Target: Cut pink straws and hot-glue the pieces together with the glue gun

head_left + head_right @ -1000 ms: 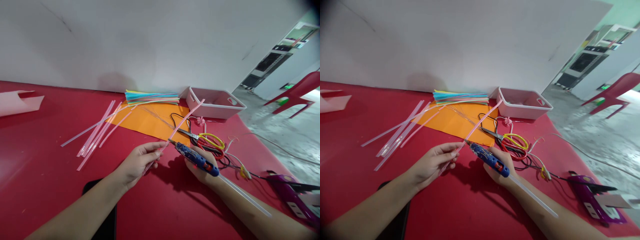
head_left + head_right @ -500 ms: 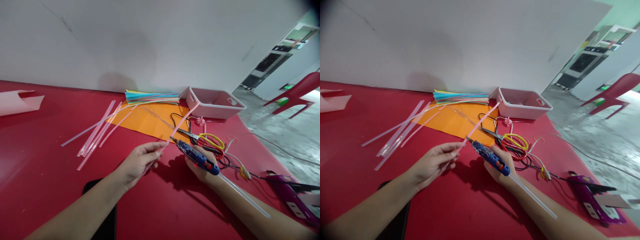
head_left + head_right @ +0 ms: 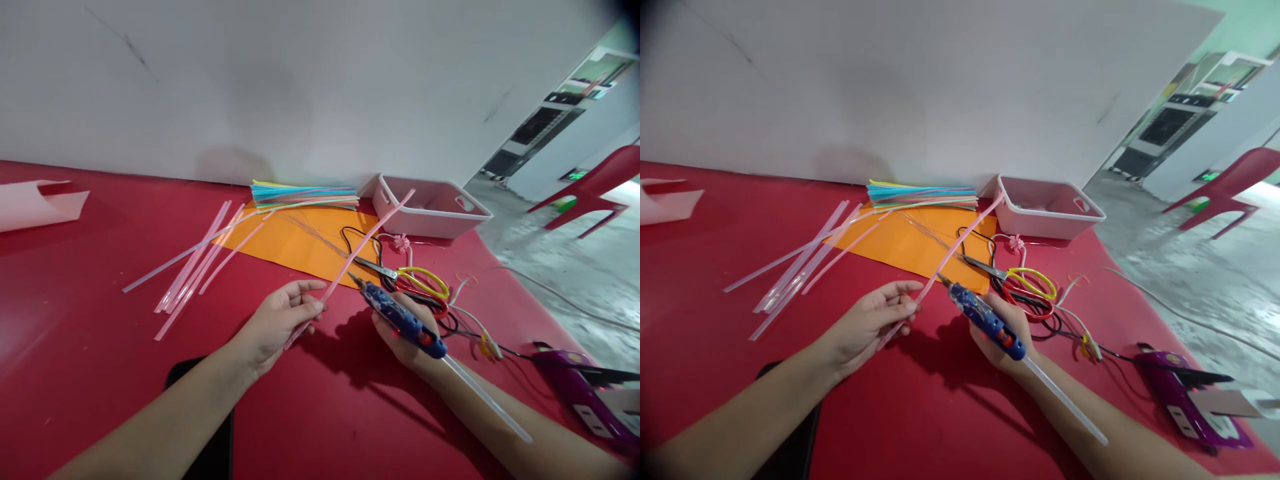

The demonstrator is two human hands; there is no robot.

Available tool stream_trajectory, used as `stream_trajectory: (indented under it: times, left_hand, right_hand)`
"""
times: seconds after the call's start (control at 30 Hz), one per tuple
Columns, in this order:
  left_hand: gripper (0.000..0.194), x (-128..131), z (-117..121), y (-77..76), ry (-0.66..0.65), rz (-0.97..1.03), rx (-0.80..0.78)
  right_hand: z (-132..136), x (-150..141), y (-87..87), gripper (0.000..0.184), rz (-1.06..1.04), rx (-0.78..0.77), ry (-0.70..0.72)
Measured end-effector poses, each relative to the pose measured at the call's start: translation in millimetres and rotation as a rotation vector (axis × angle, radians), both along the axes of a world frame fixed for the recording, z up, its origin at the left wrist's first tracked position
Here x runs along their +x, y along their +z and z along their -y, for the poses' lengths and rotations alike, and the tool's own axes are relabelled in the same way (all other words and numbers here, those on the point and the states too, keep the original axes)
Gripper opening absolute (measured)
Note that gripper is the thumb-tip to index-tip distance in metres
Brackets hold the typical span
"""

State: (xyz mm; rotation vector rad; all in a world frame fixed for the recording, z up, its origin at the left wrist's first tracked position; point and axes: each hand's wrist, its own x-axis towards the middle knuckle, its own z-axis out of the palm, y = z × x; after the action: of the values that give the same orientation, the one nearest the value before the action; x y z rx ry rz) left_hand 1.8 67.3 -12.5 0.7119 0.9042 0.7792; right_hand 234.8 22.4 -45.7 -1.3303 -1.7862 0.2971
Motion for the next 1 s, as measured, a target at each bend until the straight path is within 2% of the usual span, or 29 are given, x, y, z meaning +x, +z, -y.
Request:
stream_trajectory:
  times: [0.13, 0.43, 0.83, 1.0]
  left_hand:
    - [0.030, -0.3, 0.5, -0.2, 0.028, 0.020, 0.011]
    - [0.040, -1.6, 1.9, -0.9, 0.001, 0.050, 0.030]
    - [0.039, -0.9, 3.7, 6.5, -0.017, 0.104, 0.118]
    - [0.038, -0.1, 4.4, 7.4, -0.015, 0.097, 0.136]
  right_hand:
    - [1.1, 0.1, 2.7, 0.006, 0.060, -0.022, 0.158]
    - [-2.1, 2.1, 2.6, 0.009, 0.136, -0.059, 0.281]
    - [-1.7, 2.9, 4.4, 0.007, 0.129, -0.063, 0.268]
    - [-1.8, 1.0, 4.2, 0.006, 0.092, -0.028, 0.213]
